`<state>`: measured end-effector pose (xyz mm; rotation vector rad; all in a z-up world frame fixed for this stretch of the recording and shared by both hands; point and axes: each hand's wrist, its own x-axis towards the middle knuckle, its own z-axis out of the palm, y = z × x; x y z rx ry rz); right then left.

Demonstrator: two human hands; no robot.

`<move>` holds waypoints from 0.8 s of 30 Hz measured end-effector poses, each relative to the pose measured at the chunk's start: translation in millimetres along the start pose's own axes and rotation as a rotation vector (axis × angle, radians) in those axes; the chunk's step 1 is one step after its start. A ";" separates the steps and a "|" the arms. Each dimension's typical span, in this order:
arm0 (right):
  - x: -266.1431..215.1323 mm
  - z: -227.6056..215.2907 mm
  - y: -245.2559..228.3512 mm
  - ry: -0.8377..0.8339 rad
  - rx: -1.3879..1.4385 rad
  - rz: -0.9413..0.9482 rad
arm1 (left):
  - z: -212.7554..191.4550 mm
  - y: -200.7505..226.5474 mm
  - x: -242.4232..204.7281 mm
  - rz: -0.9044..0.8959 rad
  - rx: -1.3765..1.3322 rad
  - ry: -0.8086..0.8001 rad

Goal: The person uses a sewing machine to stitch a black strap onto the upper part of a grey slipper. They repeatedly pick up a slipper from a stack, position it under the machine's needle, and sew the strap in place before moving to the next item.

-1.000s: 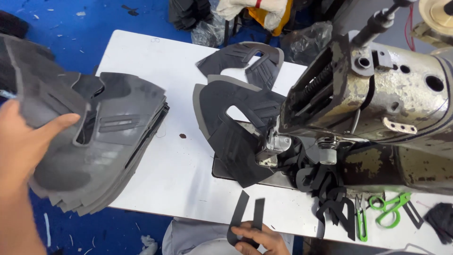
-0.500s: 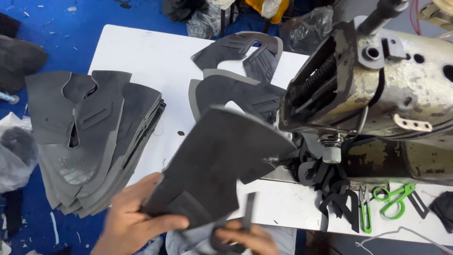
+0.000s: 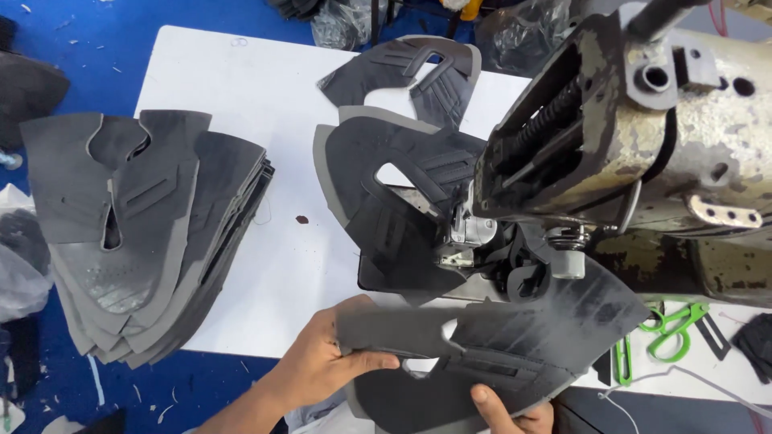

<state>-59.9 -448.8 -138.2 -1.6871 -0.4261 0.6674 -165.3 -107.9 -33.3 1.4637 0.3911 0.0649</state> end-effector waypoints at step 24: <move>164.4 14.1 -143.4 0.375 0.244 -0.028 | -4.7 -4.1 108.2 -0.006 -0.538 0.134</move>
